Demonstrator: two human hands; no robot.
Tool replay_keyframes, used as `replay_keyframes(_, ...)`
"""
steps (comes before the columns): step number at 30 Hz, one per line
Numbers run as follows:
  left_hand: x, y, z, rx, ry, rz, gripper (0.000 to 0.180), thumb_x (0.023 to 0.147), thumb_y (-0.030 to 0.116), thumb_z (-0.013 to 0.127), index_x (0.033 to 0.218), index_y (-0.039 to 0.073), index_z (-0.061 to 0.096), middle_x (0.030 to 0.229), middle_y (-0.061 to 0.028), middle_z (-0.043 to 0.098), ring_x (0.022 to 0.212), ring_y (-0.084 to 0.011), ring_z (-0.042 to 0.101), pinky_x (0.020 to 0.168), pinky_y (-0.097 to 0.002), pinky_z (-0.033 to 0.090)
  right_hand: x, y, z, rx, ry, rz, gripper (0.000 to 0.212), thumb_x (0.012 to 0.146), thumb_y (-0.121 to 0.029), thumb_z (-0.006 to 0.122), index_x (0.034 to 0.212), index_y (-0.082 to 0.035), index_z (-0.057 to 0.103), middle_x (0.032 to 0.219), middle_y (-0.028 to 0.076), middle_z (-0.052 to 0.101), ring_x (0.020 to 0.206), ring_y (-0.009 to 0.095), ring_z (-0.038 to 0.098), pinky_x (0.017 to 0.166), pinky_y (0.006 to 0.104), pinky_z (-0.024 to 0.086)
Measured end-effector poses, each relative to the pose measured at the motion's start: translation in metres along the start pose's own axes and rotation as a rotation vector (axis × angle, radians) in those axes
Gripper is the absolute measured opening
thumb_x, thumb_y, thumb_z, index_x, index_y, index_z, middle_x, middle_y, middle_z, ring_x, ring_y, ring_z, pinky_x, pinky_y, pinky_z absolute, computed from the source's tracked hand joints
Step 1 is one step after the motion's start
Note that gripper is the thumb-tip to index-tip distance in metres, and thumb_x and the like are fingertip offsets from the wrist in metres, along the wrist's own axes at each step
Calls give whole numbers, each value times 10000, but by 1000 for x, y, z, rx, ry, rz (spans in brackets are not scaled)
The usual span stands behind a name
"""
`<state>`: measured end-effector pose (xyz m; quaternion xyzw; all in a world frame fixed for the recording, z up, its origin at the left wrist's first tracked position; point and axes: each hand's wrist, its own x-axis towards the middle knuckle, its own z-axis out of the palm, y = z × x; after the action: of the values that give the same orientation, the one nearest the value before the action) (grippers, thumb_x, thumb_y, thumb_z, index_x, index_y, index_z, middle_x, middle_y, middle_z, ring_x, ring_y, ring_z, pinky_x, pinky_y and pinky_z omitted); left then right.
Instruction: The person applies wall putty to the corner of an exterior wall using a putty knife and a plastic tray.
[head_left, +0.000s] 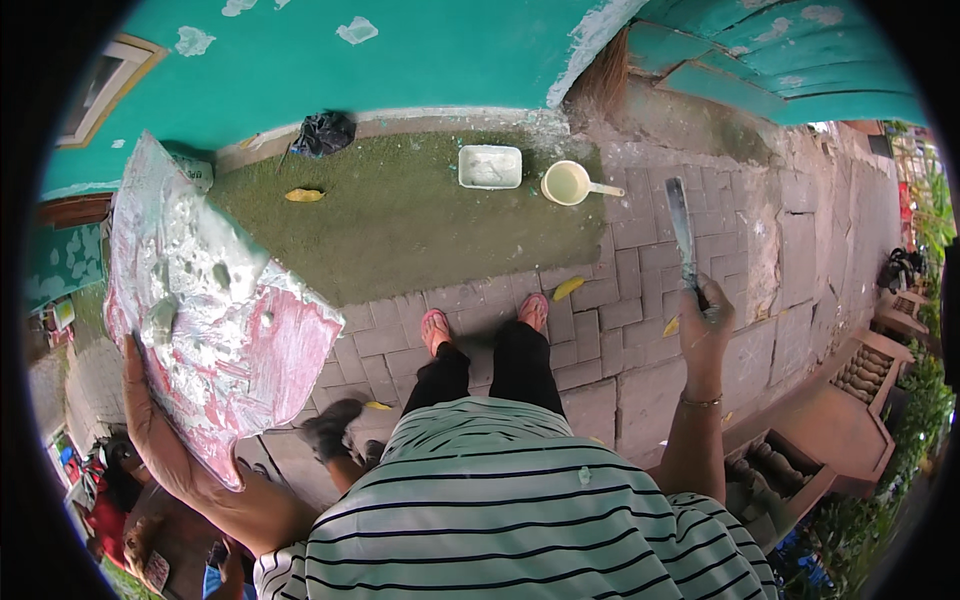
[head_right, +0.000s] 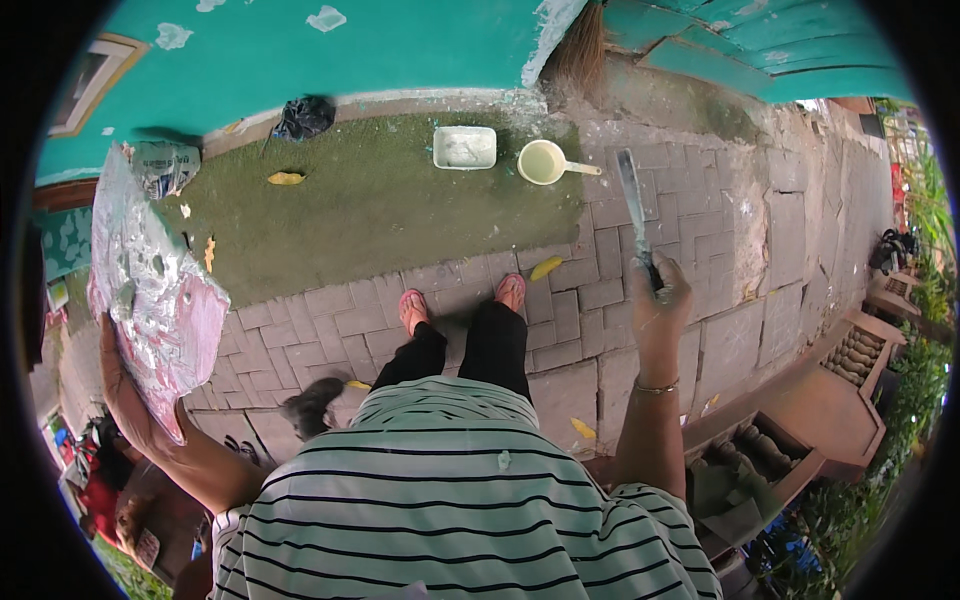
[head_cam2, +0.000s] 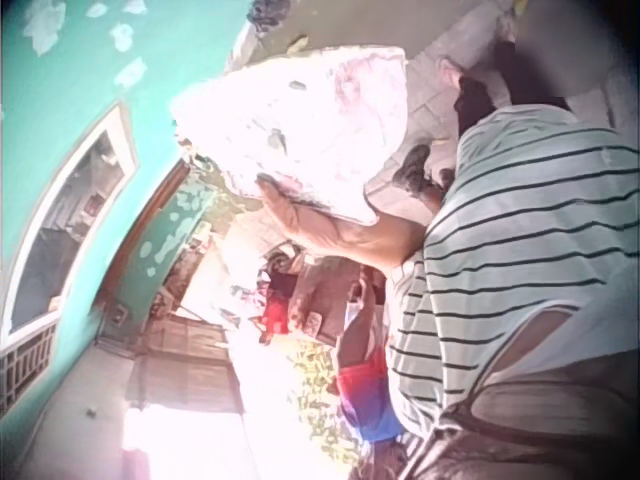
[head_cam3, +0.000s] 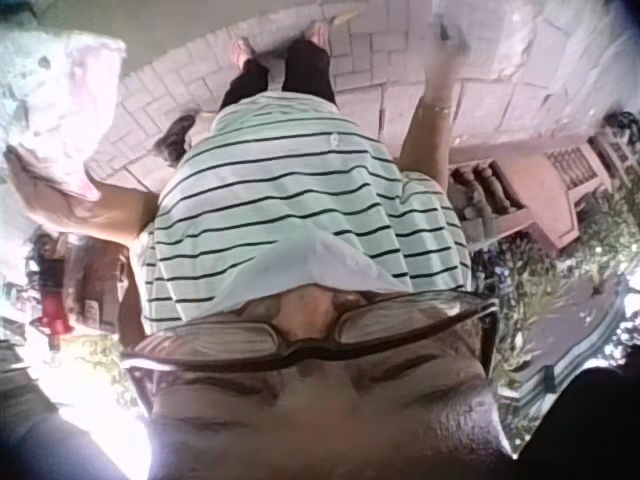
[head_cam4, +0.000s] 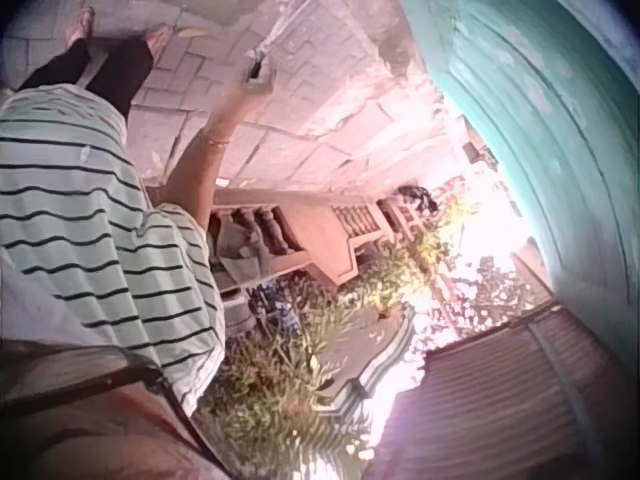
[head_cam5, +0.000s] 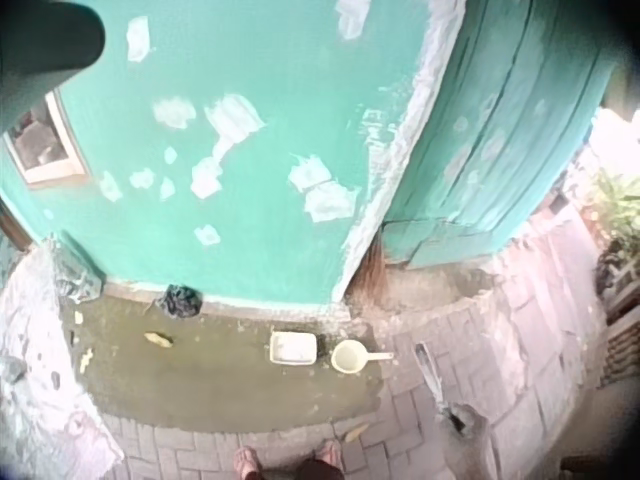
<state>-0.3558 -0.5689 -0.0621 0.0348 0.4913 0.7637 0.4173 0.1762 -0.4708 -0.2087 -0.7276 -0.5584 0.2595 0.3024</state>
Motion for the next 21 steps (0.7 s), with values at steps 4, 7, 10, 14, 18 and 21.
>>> replay_keyframes(4,26,12,0,22,40,-50,428,1020,180,512,1389,-36,507,1422,-199,534,1281,-307,552,1108,-495,424,-27,-16,61,41,-42,6,232,859,-46,688,1059,70,675,813,76,629,721,106,547,662,265,457)
replay_keyframes(7,51,3,-2,29,110,-64,425,1024,188,506,1385,-36,512,1422,-197,536,1281,-300,554,1114,-492,418,-32,-10,73,110,-87,7,209,857,-30,688,1037,74,672,818,85,633,725,110,555,667,266,459)
replay_keyframes(10,76,-18,3,-51,-177,-194,420,1029,189,496,1384,-35,514,1421,-192,539,1286,-293,550,1122,-491,407,-12,-2,75,62,-152,2,194,890,-27,655,1060,67,662,757,15,575,645,64,496,584,226,409)
replay_keyframes(14,84,-41,32,-92,-137,-216,415,1027,173,494,1390,-28,510,1401,-189,559,1280,-293,557,1103,-492,423,21,-10,70,25,-233,23,176,908,-19,627,1061,62,659,700,-24,534,593,39,468,528,208,380)
replay_keyframes(18,108,-41,53,-172,-289,-241,414,1042,168,464,1402,-34,489,1413,-198,543,1275,-320,557,1105,-526,425,56,-38,82,93,-216,87,216,871,-35,690,1058,71,673,840,79,649,750,92,557,685,260,466)
replay_keyframes(21,132,-37,76,-136,-125,-199,425,1029,180,503,1398,-31,490,1388,-189,565,1261,-310,570,1081,-524,451,74,-67,101,150,-222,109,234,882,-51,692,1082,70,676,861,71,665,775,81,560,705,253,474)
